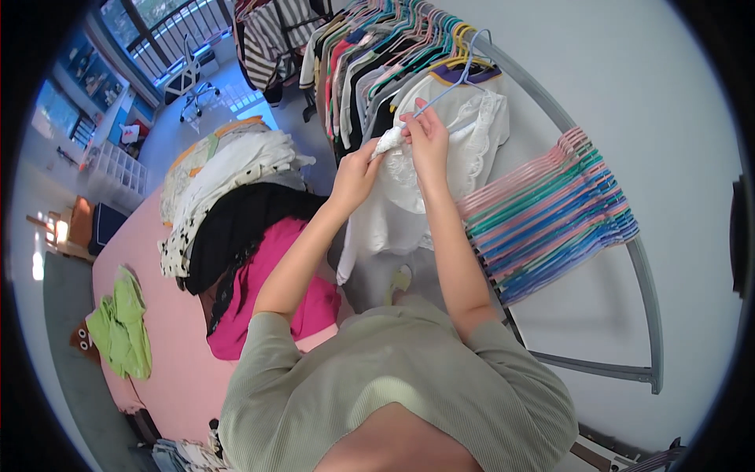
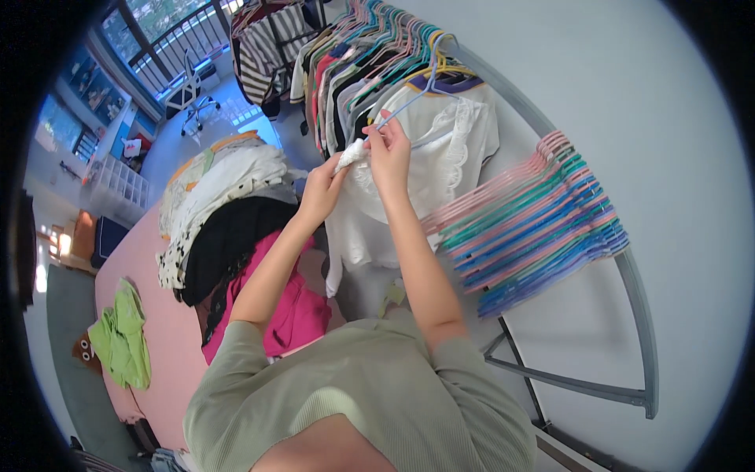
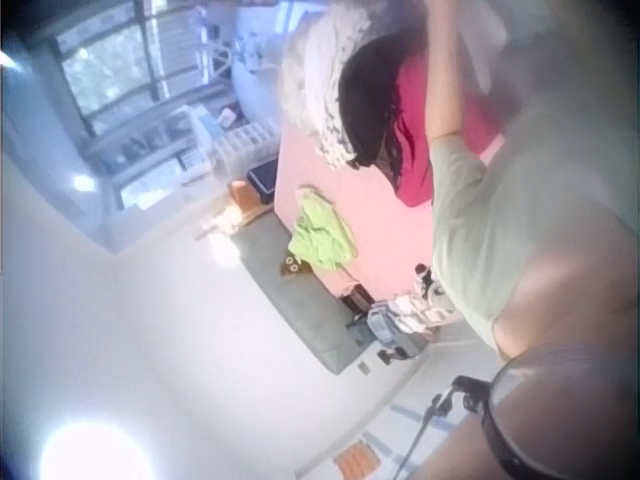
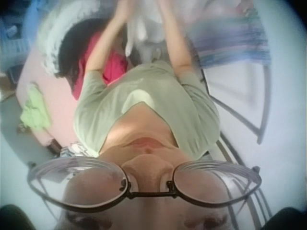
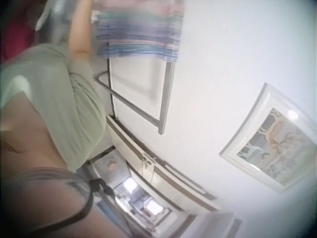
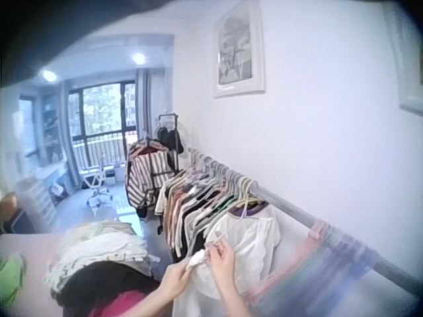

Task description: The person takes hangers from a clothes rack, places clothes from the bed onto the hangers by hand, and hangs the clothes on the rack.

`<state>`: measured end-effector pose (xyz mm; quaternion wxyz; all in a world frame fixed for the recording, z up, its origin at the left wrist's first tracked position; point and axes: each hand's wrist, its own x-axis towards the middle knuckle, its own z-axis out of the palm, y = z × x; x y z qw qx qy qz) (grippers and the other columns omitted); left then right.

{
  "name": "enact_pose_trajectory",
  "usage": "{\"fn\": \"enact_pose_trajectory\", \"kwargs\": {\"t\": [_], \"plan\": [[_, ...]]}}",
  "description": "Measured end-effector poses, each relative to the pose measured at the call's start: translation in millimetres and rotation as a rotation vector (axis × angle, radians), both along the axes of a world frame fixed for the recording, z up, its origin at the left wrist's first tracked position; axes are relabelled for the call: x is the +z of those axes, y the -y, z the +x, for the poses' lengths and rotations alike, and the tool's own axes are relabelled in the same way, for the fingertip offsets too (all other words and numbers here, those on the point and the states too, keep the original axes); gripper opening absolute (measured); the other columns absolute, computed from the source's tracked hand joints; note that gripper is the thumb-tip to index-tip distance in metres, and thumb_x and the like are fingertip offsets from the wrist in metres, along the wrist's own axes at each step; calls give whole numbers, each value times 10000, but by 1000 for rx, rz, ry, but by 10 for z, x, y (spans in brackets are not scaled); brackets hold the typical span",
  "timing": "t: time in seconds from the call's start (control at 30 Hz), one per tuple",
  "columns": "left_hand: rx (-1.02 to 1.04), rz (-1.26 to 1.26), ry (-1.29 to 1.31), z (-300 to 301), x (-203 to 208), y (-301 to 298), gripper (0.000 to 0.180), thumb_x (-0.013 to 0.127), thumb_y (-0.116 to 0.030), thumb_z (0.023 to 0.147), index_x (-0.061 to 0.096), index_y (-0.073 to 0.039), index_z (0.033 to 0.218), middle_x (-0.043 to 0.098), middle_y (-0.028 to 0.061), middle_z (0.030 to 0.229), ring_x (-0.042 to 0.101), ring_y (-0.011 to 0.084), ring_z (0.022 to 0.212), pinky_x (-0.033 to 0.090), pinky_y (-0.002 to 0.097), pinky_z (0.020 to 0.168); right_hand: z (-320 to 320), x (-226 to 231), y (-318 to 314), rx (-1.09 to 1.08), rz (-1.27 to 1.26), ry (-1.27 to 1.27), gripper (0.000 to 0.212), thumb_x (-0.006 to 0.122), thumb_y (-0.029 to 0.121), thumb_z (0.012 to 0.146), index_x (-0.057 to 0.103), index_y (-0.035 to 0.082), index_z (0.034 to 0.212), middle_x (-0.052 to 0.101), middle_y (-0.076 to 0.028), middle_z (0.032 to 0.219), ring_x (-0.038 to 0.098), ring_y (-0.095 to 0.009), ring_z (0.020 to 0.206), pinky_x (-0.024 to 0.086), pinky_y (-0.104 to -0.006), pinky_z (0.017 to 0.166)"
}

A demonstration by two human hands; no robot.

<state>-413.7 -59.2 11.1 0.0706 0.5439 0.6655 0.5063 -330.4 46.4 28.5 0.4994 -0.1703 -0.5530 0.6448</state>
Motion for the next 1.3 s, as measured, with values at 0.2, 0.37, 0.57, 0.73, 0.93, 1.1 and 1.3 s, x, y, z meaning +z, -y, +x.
{"fn": "enact_pose_trajectory", "kwargs": {"t": [0.2, 0.37, 0.57, 0.73, 0.93, 1.1, 1.3], "plan": [[-54, -13, -5, -174, -4, -774, 208, 499, -145, 864, 533, -28, 1032, 541, 196, 680, 524, 308, 570, 408, 318, 548, -224, -37, -721, -126, -8, -21, 406, 481, 60, 858, 377, -53, 1234, 589, -75, 767, 509, -83, 589, 403, -207, 528], [-22, -76, -43, -331, -252, -1280, 239, 505, -189, 860, 526, -48, 1052, 549, 222, 692, 560, 370, 667, 415, 376, 570, -432, -223, -1117, -448, 189, 317, 511, 461, 75, 834, 280, -65, 1291, 594, -125, 721, 581, -227, 630, 446, -326, 585], [44, -118, -83, -488, -762, -1534, 307, 489, -265, 868, 515, -45, 1081, 580, 232, 803, 557, 397, 775, 428, 458, 643, -678, -608, -1298, -436, 88, 442, 675, 462, 56, 779, 110, -88, 1337, 562, -214, 842, 557, -344, 741, 439, -368, 684], [123, -152, -159, -628, -704, -1587, 318, 490, -256, 862, 515, -39, 1094, 590, 220, 842, 568, 384, 783, 439, 448, 660, -721, -488, -1301, -343, 88, 411, 724, 488, 46, 755, 81, -110, 1333, 542, -165, 812, 552, -272, 711, 444, -339, 664], [178, -123, -169, -475, -498, -1473, 304, 528, -174, 817, 491, -70, 1099, 598, 149, 886, 573, 330, 836, 448, 402, 712, -694, -561, -1237, -315, 115, 433, 773, 525, 79, 742, 70, -86, 1345, 509, -166, 920, 540, -230, 714, 455, -320, 662], [180, 131, -186, -299, -453, -1143, 375, 554, -50, 738, 490, -64, 1107, 546, 114, 1054, 526, 284, 972, 422, 356, 832, -570, -489, -865, -471, 224, 343, 706, 550, 105, 751, 186, -16, 1344, 333, -183, 1172, 521, -238, 859, 457, -330, 752], [77, 165, -27, 171, -257, -559, 321, 529, -26, 747, 511, -29, 1067, 553, 129, 1029, 538, 295, 933, 419, 355, 829, -86, -411, -260, -320, 194, 303, 609, 544, 93, 775, 268, 21, 1313, 341, -166, 1171, 500, -215, 931, 470, -300, 704]]}}
